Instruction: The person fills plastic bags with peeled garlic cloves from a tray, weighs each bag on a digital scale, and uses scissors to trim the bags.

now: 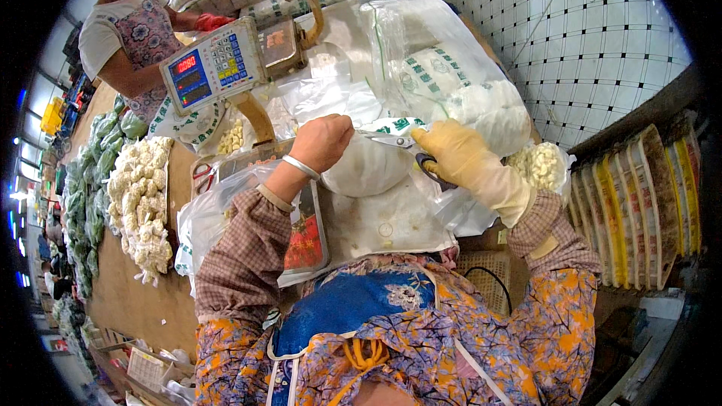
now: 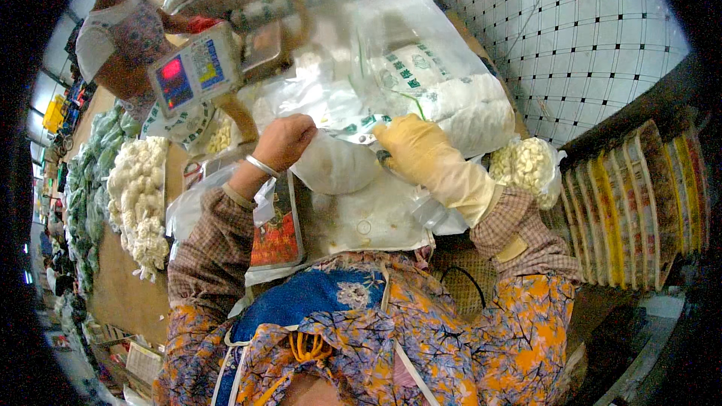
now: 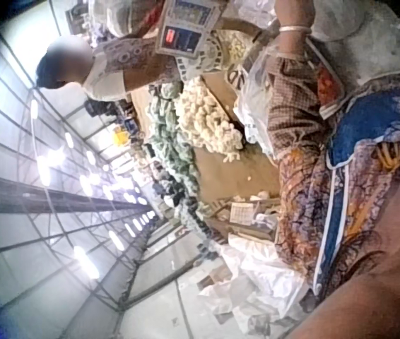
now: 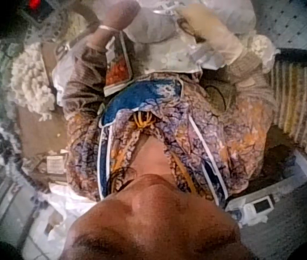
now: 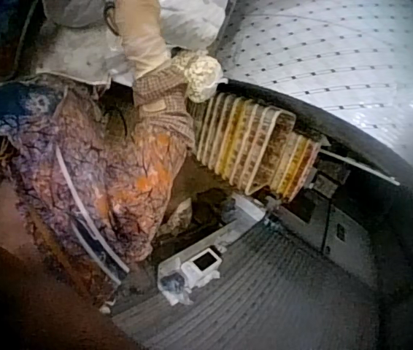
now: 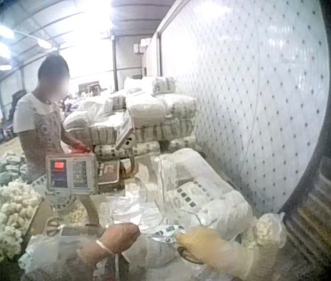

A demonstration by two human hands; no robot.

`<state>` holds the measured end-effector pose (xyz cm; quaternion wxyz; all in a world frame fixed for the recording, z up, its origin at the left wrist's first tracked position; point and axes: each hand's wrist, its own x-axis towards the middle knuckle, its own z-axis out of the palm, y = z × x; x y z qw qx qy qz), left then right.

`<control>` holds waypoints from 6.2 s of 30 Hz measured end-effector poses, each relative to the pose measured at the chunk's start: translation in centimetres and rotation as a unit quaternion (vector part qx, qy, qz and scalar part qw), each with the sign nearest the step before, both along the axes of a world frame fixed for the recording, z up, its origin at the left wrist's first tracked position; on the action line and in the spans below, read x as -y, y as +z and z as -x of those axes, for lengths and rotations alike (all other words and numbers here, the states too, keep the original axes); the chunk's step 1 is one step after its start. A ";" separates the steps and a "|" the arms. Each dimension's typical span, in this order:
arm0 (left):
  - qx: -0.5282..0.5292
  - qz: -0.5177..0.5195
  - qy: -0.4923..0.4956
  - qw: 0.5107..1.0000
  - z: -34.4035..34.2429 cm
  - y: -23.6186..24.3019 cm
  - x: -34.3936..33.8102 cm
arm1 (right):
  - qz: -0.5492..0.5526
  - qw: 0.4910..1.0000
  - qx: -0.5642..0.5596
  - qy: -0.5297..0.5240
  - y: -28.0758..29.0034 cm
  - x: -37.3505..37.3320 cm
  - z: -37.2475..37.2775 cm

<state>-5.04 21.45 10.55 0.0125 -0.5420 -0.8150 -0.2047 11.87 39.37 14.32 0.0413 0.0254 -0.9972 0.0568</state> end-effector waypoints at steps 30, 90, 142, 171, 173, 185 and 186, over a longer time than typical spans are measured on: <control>-0.030 -0.265 0.077 0.961 -3.1 -2.5 0.0 | 0.088 0.958 -0.263 0.077 -9.1 1.9 7.3; 0.288 -0.160 0.068 0.942 -8.4 -5.0 2.8 | 0.820 0.494 -0.190 -0.219 -2.1 -5.4 13.9; 0.273 0.045 0.725 0.631 4.6 -16.0 58.7 | 0.510 0.778 -0.109 -0.351 -7.2 5.5 5.8; 0.080 0.171 0.157 0.969 -4.8 -10.1 23.1 | 0.801 0.504 -0.206 -0.249 -5.7 8.0 4.9; 0.088 0.180 0.109 0.974 -5.9 -11.0 22.7 | 0.813 0.483 -0.209 -0.250 -5.4 8.2 4.1; -0.165 0.037 0.194 0.966 0.5 -3.3 23.6 | 0.842 0.393 -0.273 -0.248 0.7 13.4 -0.6; -0.081 0.114 0.201 0.970 1.2 -3.4 23.9 | 0.813 0.417 -0.304 -0.271 1.2 14.4 -0.6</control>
